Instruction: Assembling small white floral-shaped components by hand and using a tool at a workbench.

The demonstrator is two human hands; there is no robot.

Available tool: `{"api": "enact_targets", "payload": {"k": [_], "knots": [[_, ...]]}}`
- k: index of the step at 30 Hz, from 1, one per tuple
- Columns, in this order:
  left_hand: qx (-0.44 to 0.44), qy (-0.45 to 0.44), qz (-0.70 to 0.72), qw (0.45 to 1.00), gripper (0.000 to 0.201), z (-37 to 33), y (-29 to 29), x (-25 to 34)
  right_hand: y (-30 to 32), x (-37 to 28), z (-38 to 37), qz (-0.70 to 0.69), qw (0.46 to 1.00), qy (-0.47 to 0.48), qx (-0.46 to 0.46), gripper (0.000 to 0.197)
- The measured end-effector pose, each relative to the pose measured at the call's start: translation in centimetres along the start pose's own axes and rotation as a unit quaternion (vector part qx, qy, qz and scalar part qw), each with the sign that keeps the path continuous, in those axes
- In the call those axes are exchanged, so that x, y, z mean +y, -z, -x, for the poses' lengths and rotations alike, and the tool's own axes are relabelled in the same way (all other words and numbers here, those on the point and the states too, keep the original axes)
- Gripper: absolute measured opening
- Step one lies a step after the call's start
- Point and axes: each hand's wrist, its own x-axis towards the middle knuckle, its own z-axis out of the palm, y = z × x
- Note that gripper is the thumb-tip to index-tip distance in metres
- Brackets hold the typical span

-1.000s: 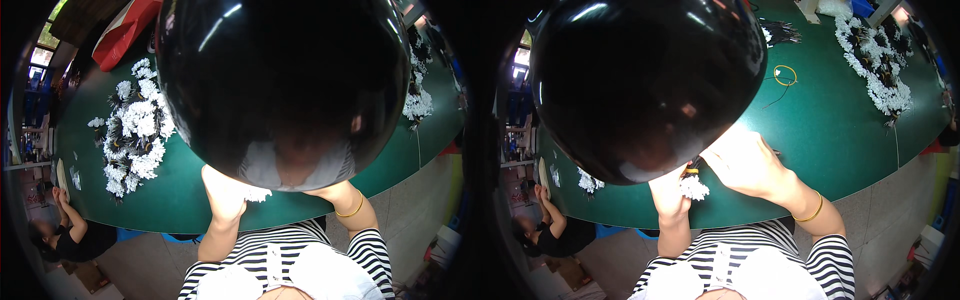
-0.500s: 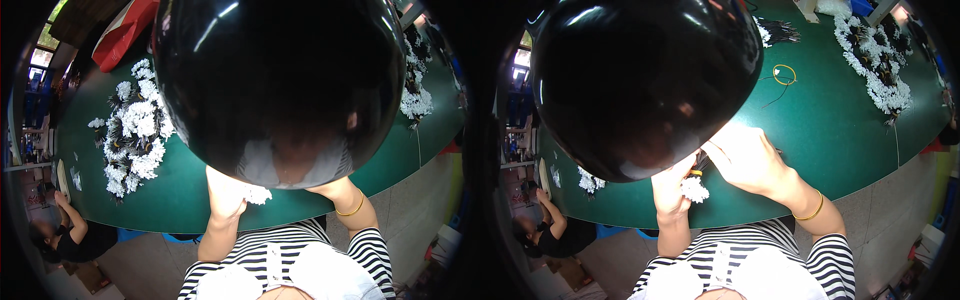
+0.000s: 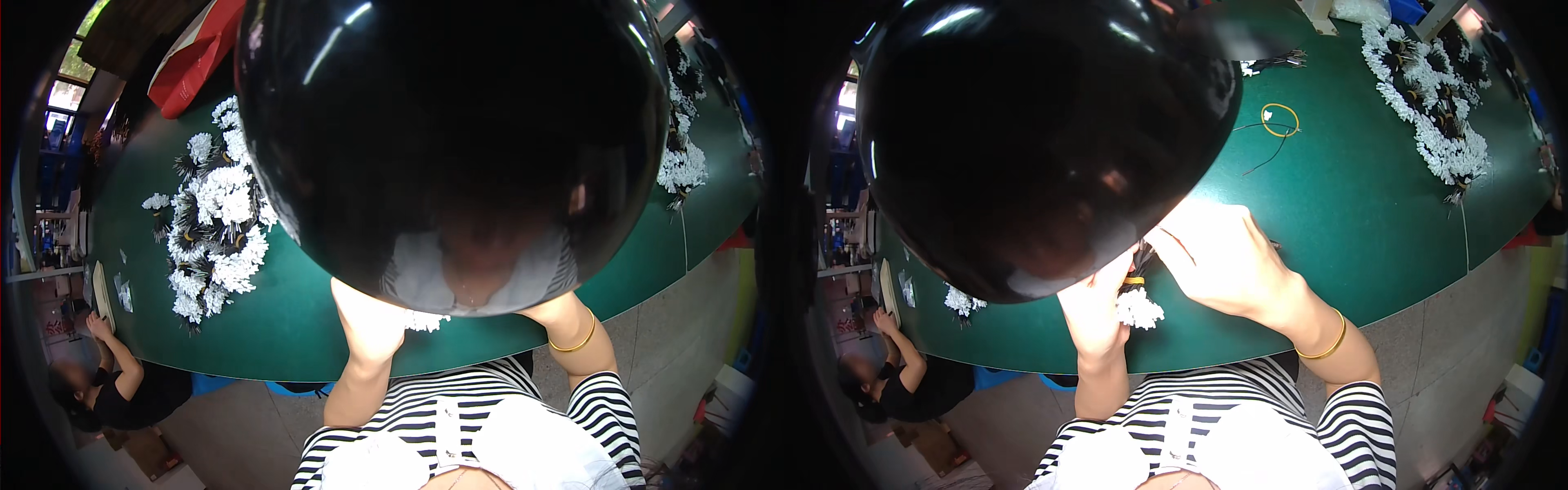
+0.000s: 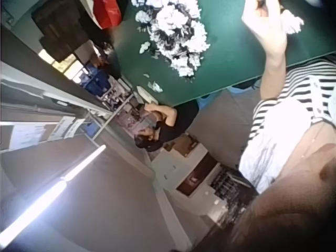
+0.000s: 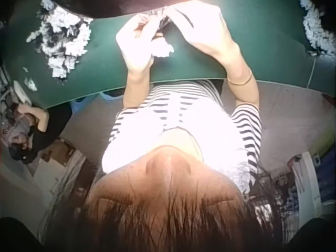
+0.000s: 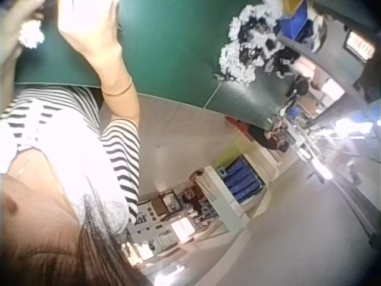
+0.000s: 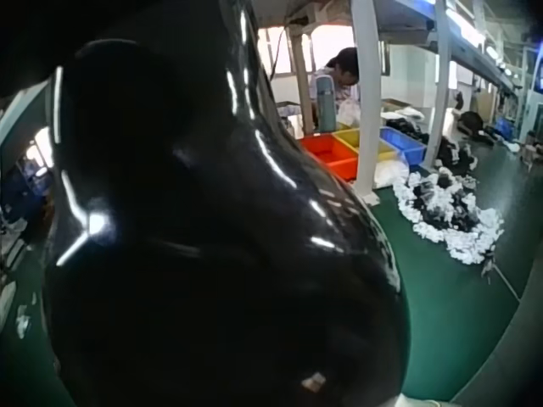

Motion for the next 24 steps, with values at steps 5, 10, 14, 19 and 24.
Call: {"api": "enact_targets", "payload": {"k": [5,10,14,19,24], "knots": [[0.001,-0.028,-0.076,0.997,0.025,0.3,0.3,0.2,0.2,0.2,0.0,0.027,0.999,0.01,-0.044,0.01],[-0.013,-0.08,-0.19,0.978,0.038,0.7,-0.1,0.9,0.1,0.5,0.1,0.035,0.999,0.034,-0.02,0.01],[-0.052,-0.136,-0.248,0.958,0.044,0.5,0.3,0.9,0.2,0.2,-0.1,-0.028,0.999,0.017,-0.004,0.009],[-0.103,-0.112,-0.147,0.977,0.041,0.0,0.3,1.0,0.1,0.0,0.1,-0.012,1.0,-0.002,-0.008,0.008],[-0.06,-0.069,-0.118,0.989,0.022,0.0,0.5,0.1,0.0,0.2,0.0,-0.015,1.0,-0.009,-0.019,0.008]]}}
